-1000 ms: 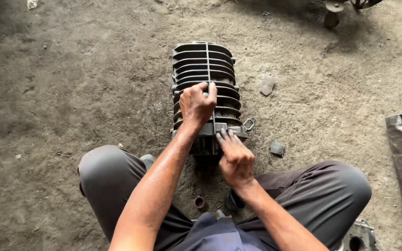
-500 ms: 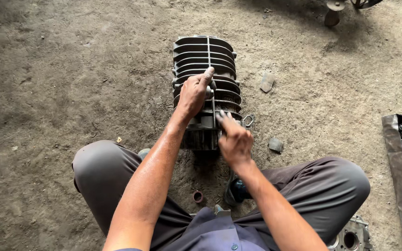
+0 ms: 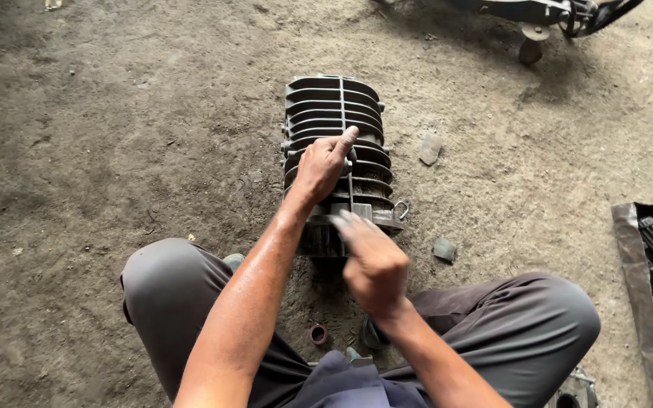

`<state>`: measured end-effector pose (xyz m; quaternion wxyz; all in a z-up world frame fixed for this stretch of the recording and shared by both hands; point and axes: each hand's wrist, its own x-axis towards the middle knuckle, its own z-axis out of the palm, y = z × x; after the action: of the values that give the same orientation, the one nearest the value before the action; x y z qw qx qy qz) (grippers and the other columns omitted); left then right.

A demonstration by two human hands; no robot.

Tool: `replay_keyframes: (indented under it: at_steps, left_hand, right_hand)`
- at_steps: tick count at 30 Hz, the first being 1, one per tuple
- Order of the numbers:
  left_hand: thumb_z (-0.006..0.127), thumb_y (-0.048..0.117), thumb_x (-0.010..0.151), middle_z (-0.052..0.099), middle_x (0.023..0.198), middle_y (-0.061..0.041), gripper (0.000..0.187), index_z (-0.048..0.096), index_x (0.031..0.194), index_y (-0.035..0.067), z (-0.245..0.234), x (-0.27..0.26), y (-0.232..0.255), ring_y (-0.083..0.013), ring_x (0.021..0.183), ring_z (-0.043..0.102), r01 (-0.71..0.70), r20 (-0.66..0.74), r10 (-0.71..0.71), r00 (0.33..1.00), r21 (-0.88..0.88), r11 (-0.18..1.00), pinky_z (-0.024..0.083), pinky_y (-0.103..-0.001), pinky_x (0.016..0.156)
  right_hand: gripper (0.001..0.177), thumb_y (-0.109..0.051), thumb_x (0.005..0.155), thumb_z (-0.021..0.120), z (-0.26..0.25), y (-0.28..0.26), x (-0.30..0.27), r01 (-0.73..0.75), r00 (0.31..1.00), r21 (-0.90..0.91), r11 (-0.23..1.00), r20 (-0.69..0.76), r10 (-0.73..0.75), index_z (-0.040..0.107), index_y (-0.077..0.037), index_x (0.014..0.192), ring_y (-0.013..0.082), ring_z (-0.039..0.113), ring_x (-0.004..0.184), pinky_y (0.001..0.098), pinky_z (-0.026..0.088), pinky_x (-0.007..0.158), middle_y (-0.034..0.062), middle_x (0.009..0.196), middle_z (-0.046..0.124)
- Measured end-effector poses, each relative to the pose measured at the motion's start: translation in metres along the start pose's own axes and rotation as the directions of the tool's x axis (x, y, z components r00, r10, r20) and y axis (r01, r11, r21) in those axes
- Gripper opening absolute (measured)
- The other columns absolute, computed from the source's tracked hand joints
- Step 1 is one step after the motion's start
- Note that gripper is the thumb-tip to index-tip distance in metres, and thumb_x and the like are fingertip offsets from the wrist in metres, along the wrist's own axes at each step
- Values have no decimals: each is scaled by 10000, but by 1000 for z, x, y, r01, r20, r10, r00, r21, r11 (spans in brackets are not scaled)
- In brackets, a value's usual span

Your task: The person cleans an engine component with a small piece of cloth while sitting on the floor.

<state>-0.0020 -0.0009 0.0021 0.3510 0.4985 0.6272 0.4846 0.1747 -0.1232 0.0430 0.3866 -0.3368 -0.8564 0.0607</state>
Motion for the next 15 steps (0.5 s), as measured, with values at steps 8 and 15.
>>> replay_keyframes:
  at_steps: [8,15]
  left_hand:
    - [422,742,937,685,820,-87,788,666,822,2,-22,-1,21,-178,796,601,99,234,-91,968,-23,995,509,-389,795]
    - [421,721,950,701,830,-74,778,682,864,-7,-21,-4,23,-175,819,624,154,241,-153,958,16,988,525,-391,791]
  right_hand:
    - [428,10,847,519,54,11,-10,166,974,-243,956,191,-121,676,86,1238,364,674,1224,449,508,1083,268,1293,689]
    - [322,-9,915,523,69,20,-2,87,951,-251,964,309,-5,683,108,1169,412,683,1166,440,534,1051,311,1227,690]
